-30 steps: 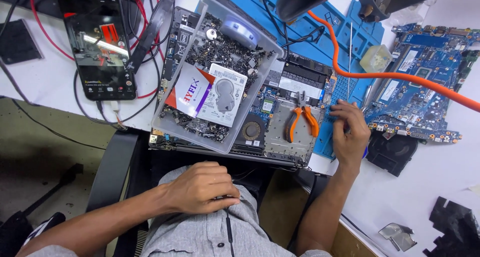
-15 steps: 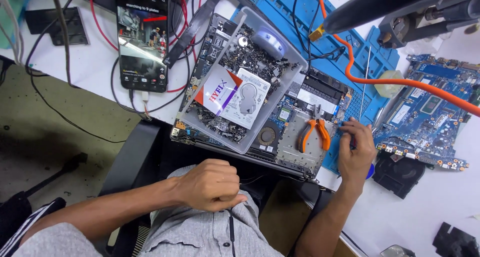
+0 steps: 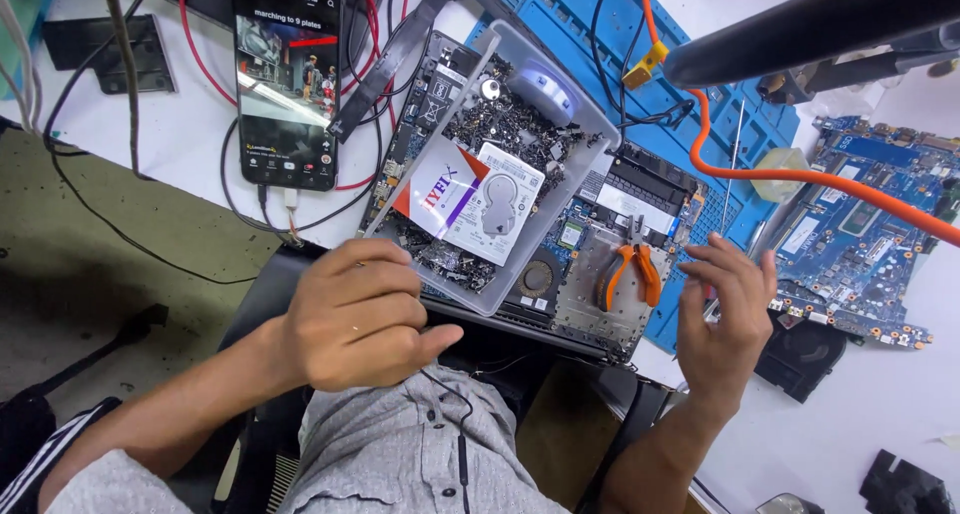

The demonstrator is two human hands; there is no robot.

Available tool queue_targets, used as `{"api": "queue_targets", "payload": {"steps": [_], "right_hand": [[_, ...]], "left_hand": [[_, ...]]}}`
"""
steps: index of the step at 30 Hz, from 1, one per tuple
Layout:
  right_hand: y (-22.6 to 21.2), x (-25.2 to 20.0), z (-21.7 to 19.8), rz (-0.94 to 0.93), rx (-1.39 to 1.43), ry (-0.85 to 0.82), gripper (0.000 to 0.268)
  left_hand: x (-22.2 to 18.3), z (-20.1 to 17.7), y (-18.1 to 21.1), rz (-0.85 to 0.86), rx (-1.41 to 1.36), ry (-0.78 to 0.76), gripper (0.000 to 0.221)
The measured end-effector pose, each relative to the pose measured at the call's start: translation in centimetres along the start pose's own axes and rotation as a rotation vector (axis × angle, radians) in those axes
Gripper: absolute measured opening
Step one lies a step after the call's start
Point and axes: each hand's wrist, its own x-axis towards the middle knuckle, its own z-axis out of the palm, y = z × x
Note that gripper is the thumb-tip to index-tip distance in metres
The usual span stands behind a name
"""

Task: A person is reassembling a laptop by installing internal components and fastening screws using a screwdriver.

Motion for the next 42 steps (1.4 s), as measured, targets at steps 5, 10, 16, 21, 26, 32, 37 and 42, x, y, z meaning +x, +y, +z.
{"api": "queue_targets", "payload": {"steps": [5,10,16,21,26,32,37,42], "right_hand": [[-5.2,2.7,1.3,-0.318,0.166,0.014,0.017],[-9.5,5.8,3.4,-0.403,0.167,-0.160,0.030],[-11.4,8.9,5.2,-0.393,-0.020,-0.430,0.092],[-12.8,8.9,5.9,-0.383,-0.055,-0.434,0.098],[-12.4,8.2,5.6,-0.331,-0.050,-0.422,0.101],[-11.7,8.0,5.6,-0.303,0.054,-0.410,0.089],[-11.3,8.2,5.6,-0.252,0.203,-0.421,0.081],[-10.3,9.2,5.4,-0.257,0.183,-0.301,0.070]], "left_hand": [[0.6,-0.3,0.1,-0.131,0.041,0.133,0.047],[-0.5,0.3,-0.5,-0.103,0.064,0.042,0.043],[1.6,-0.6,-2.1,-0.185,0.164,-0.154,0.024],[2.9,-0.6,-4.4,-0.276,0.396,-0.500,0.040],[2.9,0.3,-5.1,-0.314,0.533,-0.609,0.019],[2.5,0.0,-4.8,-0.301,0.605,-0.741,0.041],[2.7,-0.5,-3.9,-0.283,0.653,-0.785,0.034],[2.1,-0.8,-3.4,-0.278,0.612,-0.797,0.036]]}}
